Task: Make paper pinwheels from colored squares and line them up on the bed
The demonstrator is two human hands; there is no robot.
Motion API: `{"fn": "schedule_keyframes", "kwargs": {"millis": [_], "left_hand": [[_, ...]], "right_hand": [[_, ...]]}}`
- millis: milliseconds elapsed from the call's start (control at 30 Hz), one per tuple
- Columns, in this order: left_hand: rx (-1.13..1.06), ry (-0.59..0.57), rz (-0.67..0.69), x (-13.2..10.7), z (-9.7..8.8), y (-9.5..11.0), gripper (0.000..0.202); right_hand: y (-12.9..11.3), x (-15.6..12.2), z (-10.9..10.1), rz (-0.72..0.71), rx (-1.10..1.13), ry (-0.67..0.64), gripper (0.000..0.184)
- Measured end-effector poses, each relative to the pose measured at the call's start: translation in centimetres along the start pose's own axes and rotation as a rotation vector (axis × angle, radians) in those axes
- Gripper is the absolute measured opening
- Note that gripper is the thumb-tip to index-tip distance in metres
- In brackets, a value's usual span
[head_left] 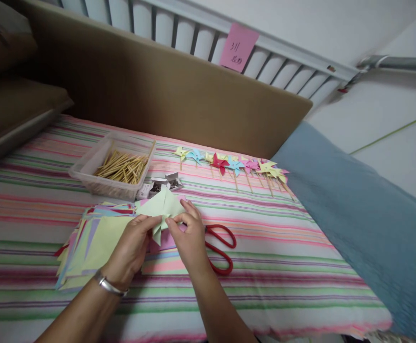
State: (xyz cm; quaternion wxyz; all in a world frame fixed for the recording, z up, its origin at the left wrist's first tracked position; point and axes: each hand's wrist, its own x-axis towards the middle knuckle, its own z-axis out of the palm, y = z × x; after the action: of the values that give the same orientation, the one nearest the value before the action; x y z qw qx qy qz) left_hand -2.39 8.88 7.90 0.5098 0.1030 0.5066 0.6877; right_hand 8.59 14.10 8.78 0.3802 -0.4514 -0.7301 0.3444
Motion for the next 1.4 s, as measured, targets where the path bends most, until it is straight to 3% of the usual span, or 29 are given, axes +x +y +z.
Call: {"fn": "schedule_keyframes", "kwargs": {"millis": [533, 700, 800, 867, 967, 1067, 1267, 1400], "left_hand": [[0.130, -0.088, -0.033, -0.4, 0.3, 0.4, 0.026], [0.180, -0.059, -0.034, -0.2, 0.1, 0.3, 0.027], [0.171, -0.034, -0.033, 0.2, -0.2, 0.3, 0.024], [0.181, -0.023, -0.031, 0.5, -0.5, 0.4, 0.024], [0.239, -0.014, -0.044, 0.6, -0.7, 0.3, 0.024], [0.344, -0.030, -0.067, 0.4, -0.5, 0.2, 0.024], [0.376, -0.067, -0.090, 0.0, -0.2, 0.1, 0.019], [0.328, -0.089, -0.065, -0.2, 0.1, 0.3, 0.016]], "right_hand": [[0.4, 0.4, 0.2, 0.027, -0.069, 0.024, 0.015], [0.2, 0.3, 0.0, 0.035, -0.048, -0.004, 0.016], [-0.3, 0.4, -0.7, 0.088, 0.033, -0.016, 0.006], [-0.5, 0.7, -1.4, 0.168, 0.129, -0.009, 0.021], [-0.5, 1.1, -2.1, 0.294, 0.355, -0.099, 0.043], [-0.1, 1.3, -2.3, 0.357, 0.548, -0.257, 0.042], [0.4, 1.1, -2.1, 0.385, 0.443, -0.306, 0.041], [0.4, 1.0, -2.0, 0.417, 0.505, -0.306, 0.041]]}}
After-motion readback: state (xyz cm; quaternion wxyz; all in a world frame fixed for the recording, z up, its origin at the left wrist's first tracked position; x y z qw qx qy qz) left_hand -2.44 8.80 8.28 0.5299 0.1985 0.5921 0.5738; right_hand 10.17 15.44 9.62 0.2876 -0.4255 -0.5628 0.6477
